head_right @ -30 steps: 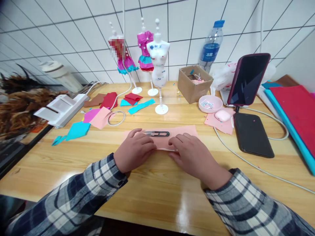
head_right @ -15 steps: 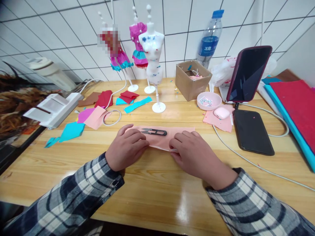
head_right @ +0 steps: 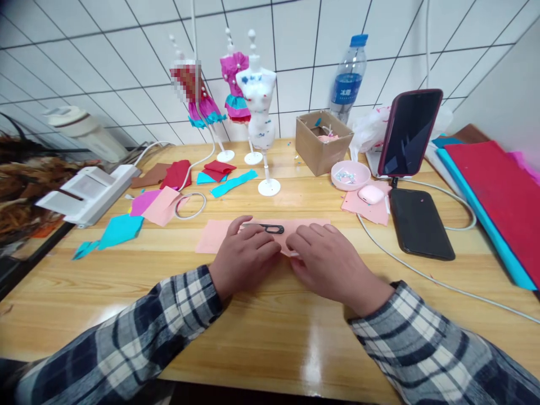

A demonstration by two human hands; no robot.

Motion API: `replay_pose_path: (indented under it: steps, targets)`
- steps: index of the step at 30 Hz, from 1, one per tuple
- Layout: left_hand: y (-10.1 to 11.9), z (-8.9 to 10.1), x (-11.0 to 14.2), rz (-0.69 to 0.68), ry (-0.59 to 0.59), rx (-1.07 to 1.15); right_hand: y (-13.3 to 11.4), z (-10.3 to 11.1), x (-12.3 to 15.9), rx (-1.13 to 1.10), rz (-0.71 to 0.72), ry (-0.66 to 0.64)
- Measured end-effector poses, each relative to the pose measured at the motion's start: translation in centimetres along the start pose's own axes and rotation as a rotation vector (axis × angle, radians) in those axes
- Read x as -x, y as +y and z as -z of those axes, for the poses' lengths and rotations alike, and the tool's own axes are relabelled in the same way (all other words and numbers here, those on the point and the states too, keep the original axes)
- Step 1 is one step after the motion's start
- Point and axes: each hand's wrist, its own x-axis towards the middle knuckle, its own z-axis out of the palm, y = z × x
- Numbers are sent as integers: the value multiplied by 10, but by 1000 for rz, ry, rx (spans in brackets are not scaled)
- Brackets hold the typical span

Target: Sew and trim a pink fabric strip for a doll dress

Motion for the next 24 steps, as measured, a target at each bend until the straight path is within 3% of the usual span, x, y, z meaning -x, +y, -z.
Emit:
replay_pose_path:
  steps: [5,7,9,10,12,15,18,21,24]
  targets:
    - [-3,2,-1,-72,93,-58,30,20,9,-313,-635,-52]
    - [-3,5,0,-75,114,-77,43,24,12,-470,-753,-219]
    - [-2,6,0,-58,128,-81,46,24,15,-751,-779,-417]
    - [-2,7,-1,-48,134,-78,45,23,16,-890,-765,-478]
    - [-2,6,-2,-40,142,-65,36,19,15,-1003,-706,-459]
    - [-2,5,-3,-39,136,-41,20,13,11,-608,-618,-122]
    - [-2,4,-2,-14,141,-19,9,11,6,-210,-367,191]
    - [-3,3,-1,-3,137,0,9,7,2,-174,-4,186]
    - [-5,3,-1,18,101,23,12,-1,-3,-122,131,139]
